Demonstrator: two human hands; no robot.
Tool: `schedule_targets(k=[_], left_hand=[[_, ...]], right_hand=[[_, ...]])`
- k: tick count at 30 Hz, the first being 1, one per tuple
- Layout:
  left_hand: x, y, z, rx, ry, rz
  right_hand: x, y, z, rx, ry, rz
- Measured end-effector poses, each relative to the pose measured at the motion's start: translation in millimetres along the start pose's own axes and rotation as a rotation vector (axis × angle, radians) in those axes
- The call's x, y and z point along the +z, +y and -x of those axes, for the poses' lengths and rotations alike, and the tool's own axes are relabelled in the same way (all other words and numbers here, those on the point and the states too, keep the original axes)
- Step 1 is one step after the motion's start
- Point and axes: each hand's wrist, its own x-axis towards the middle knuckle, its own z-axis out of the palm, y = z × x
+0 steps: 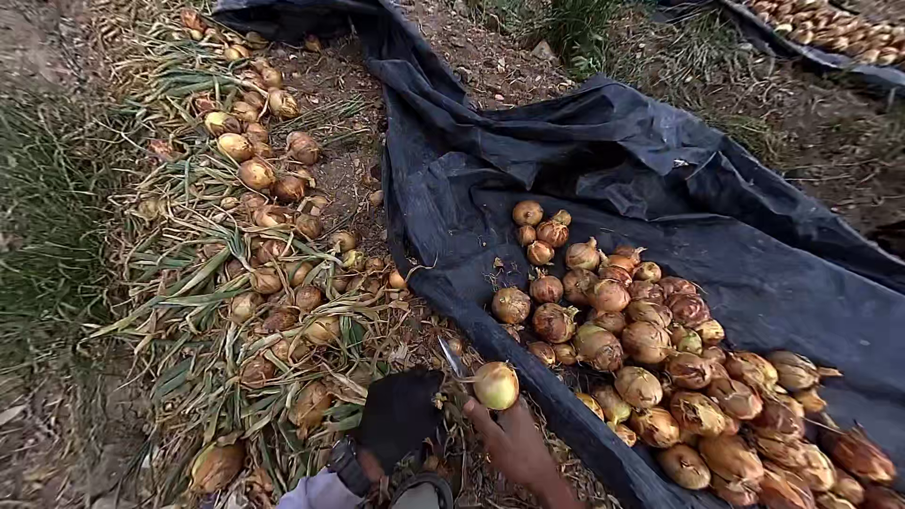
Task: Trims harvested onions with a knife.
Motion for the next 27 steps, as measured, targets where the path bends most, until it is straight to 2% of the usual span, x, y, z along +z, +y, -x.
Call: schedule_targets(k=[1, 3, 5, 7, 9, 12, 14, 17, 19, 22, 25, 27], left_hand=[[-4, -14, -10, -0.148, -0.031, 0.027], [-11, -45, -22, -0.296, -0.065, 0.063], [-18, -61, -28, -0.346, -0.095, 0.059], [-21, -55, -31, -0.368, -0.11, -0.026], [-16, -39, -43, -0.36, -0.049, -0.086], [8, -8, -79, -0.281, -0.002, -0.057], [34, 6, -103, -0.229, -0.053, -0.032], [53, 7, -117, -0.251, -0.178, 0.024], [50, 3, -110, -0.302, -0.237, 0.069], [37, -7, -110, -0.301, -0.292, 0.137], [20, -18, -83, -0.13, -0.301, 0.385], [-2, -10, -58, 0.01, -0.296, 0.541]], right_hand=[[-10, -7, -10, -0.007, -0.018, 0.039], [-36, -22, -30, -0.016, 0.003, 0.009], [-58, -29, -49, -0.034, 0.14, -0.089], [-67, -34, -58, -0.037, 0.235, -0.228], [-60, -40, -54, -0.049, 0.247, -0.329], [-30, -23, -31, -0.025, 0.144, -0.319], [-15, -2, -9, 0.067, 0.076, -0.324], [-14, 21, 24, 0.149, 0.078, -0.379], [-24, 27, 44, 0.18, 0.126, -0.398], [-44, 29, 37, 0.154, 0.198, -0.344], [-44, 17, 19, 0.143, 0.133, -0.216], [-41, 5, 4, 0.13, 0.068, -0.213]])
